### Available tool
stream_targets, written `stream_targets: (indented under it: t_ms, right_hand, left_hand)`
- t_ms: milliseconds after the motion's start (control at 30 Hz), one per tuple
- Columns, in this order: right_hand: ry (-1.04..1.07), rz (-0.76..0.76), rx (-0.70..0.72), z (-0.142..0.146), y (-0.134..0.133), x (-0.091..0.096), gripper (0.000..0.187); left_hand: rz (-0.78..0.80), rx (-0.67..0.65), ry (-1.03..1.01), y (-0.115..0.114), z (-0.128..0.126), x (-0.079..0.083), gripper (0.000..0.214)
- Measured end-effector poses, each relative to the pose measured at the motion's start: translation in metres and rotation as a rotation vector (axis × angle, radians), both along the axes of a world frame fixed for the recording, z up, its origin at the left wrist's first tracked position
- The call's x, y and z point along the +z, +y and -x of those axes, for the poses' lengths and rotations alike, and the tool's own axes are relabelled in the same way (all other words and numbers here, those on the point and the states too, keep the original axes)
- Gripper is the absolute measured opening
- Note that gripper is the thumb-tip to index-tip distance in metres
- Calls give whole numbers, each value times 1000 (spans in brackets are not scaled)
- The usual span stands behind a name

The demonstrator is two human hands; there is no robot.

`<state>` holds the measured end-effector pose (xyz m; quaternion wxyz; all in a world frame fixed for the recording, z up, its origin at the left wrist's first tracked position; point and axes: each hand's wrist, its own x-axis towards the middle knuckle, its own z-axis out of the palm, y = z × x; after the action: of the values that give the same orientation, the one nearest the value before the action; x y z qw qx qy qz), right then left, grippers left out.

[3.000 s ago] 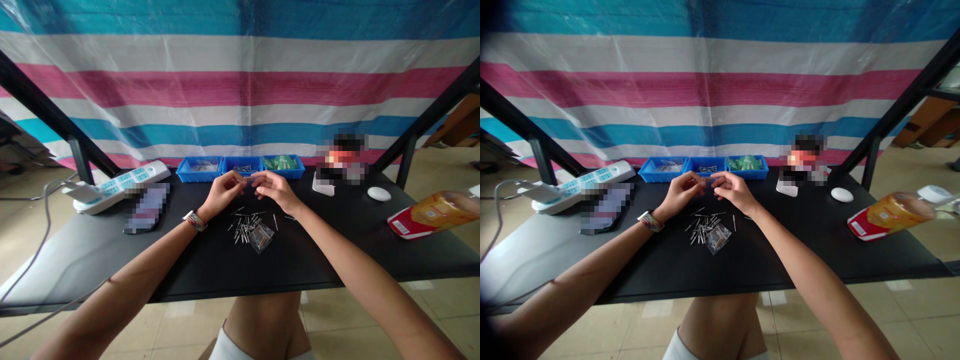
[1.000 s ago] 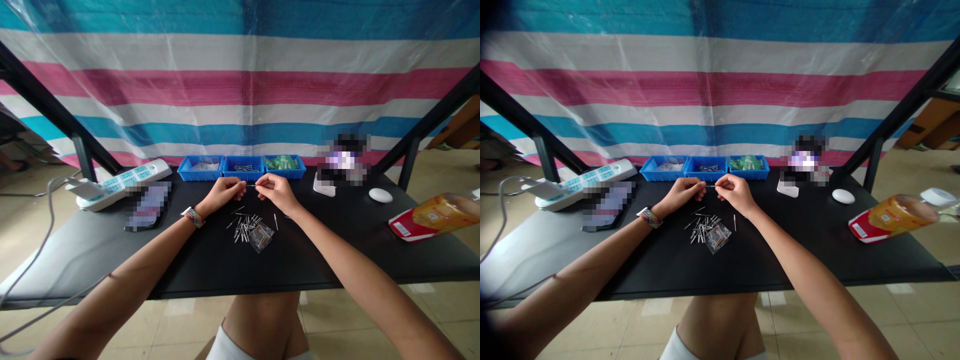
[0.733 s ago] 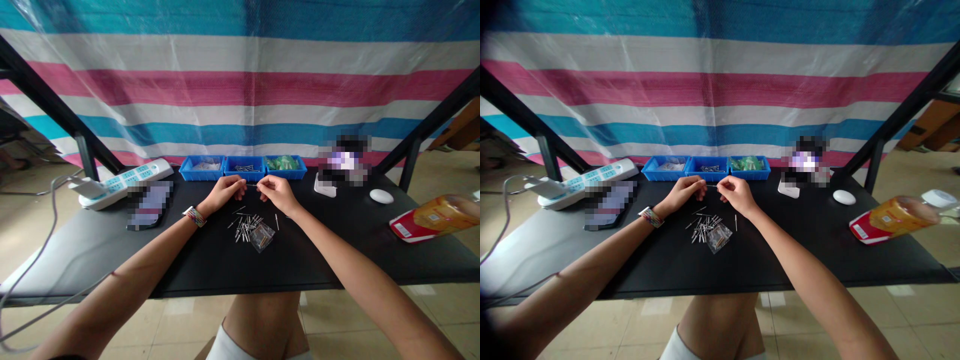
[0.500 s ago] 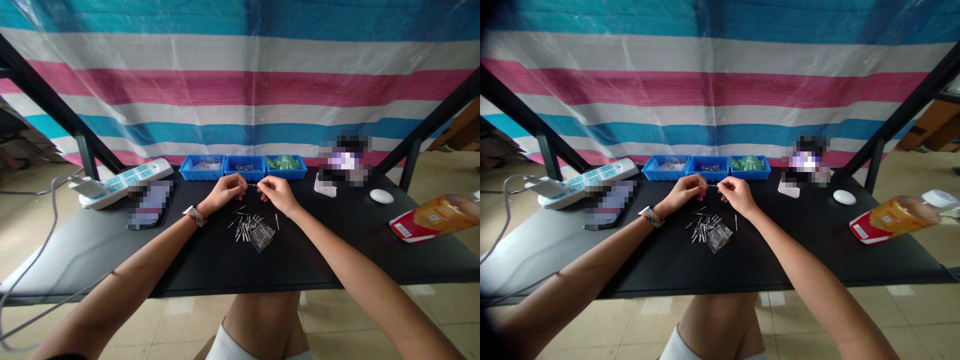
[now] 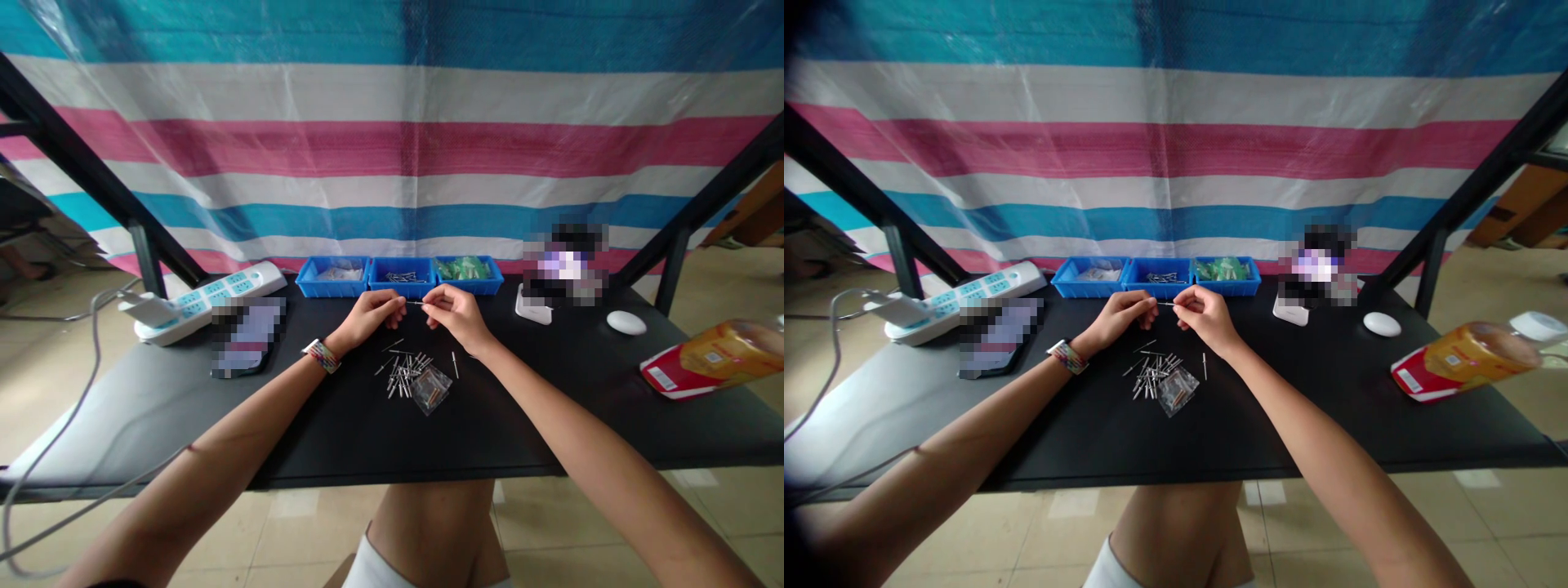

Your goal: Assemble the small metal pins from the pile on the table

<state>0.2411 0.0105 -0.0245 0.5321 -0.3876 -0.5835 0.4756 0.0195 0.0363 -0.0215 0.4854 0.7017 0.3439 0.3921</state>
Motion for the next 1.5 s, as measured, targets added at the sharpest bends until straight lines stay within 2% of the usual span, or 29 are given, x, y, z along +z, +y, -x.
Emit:
stream_targets:
  t_ms: [233,400,500,600,667,733,833,900,1067,1233,1367,1500]
  right_hand:
    - [-19,-32,-44,2,0,1,29]
    - [-11,-157,-296,9,23,17,25]
    - [-144,-212,-362,11,41,27,21]
    - [-315,-239,-344,9,49,30,17]
    - [-375,-258,-303,5,44,28,16]
    - [-420,-234,-157,2,32,24,15]
    - [-511,-202,151,3,8,19,11]
    - [-593,-261,238,8,-6,16,9]
    - [-766,-415,219,26,-18,7,23]
    - [-888,-486,144,30,-17,-1,18]
    - [-904,-472,130,23,-16,0,17]
    - [-765,-390,103,13,-6,-1,18]
  left_hand:
    - [31,-1,-1,1,-1,-2,58]
    - [86,-12,-35,2,0,-3,61]
    - [88,-15,-32,2,0,-3,59]
    - [90,-12,-38,2,0,-3,59]
    - [90,-11,-42,2,0,-3,58]
    - [93,-9,-47,2,0,-4,56]
    - [107,9,-75,3,0,-4,54]
    - [115,26,-96,3,0,-5,53]
    - [126,30,-116,3,0,-4,51]
    - [144,29,-121,4,1,-4,51]
    - [142,36,-102,4,1,-4,51]
    - [101,42,-107,4,0,-2,39]
